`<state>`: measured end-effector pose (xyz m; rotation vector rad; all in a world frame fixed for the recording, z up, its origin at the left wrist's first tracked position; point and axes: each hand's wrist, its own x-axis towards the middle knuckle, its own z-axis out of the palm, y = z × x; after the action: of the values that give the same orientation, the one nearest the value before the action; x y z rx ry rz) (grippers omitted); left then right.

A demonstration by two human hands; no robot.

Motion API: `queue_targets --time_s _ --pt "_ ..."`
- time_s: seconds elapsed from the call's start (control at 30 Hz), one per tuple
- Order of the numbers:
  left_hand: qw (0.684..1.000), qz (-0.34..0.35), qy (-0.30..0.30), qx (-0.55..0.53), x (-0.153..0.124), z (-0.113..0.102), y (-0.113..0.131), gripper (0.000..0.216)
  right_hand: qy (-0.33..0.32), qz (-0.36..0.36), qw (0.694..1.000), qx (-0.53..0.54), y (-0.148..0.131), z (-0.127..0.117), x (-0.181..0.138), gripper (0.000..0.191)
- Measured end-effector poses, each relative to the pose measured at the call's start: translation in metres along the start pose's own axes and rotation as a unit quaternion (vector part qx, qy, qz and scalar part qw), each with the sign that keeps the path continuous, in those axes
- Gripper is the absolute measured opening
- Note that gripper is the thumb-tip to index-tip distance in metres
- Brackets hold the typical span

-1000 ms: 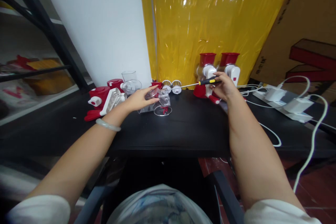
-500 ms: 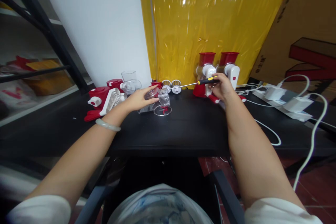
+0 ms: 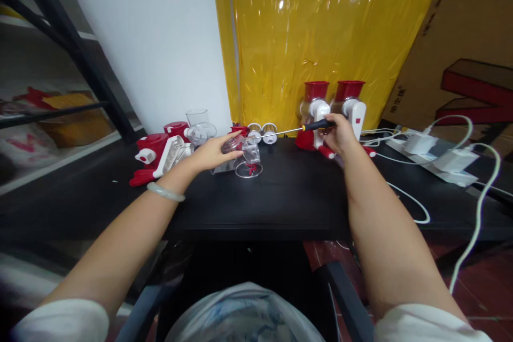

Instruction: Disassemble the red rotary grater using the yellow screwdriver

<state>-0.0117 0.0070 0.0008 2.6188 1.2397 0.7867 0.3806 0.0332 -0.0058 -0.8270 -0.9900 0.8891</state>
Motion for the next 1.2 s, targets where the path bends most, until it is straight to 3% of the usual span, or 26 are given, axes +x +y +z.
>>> queue_targets --time_s 0.1,0.23,0.33,0.67,0.83,0.93,1.2 --pt "1.000 -0.005 -0.002 0.001 0.000 -0.001 0.002 0.079 0.016 -0.005 1.000 -0.005 -0.005 0.004 -0.002 0.032" --pt "1.000 -0.009 -0.002 -0.001 0.000 -0.001 0.004 0.080 0.073 -0.015 0.990 -0.117 -0.001 0.000 0.002 0.053" --pt "1.000 -0.007 0.002 -0.002 0.001 0.000 0.003 0.080 0.113 -0.031 0.975 -0.191 0.006 -0.004 0.006 0.050" --pt "1.000 0.004 0.007 -0.006 0.001 0.001 -0.001 0.079 0.035 -0.032 0.998 0.033 0.001 0.003 -0.001 0.020" --pt "1.000 0.000 0.007 -0.002 0.001 0.001 -0.001 0.080 0.078 -0.055 0.987 -0.131 0.008 -0.005 0.005 0.039" --pt "1.000 0.000 0.004 -0.003 0.001 0.000 0.000 0.081 0.108 -0.067 0.974 -0.188 0.013 -0.006 0.007 0.041" --pt "1.000 -0.001 0.006 -0.001 0.000 0.001 0.000 0.081 0.033 -0.023 0.999 0.025 0.001 0.006 -0.004 0.021"
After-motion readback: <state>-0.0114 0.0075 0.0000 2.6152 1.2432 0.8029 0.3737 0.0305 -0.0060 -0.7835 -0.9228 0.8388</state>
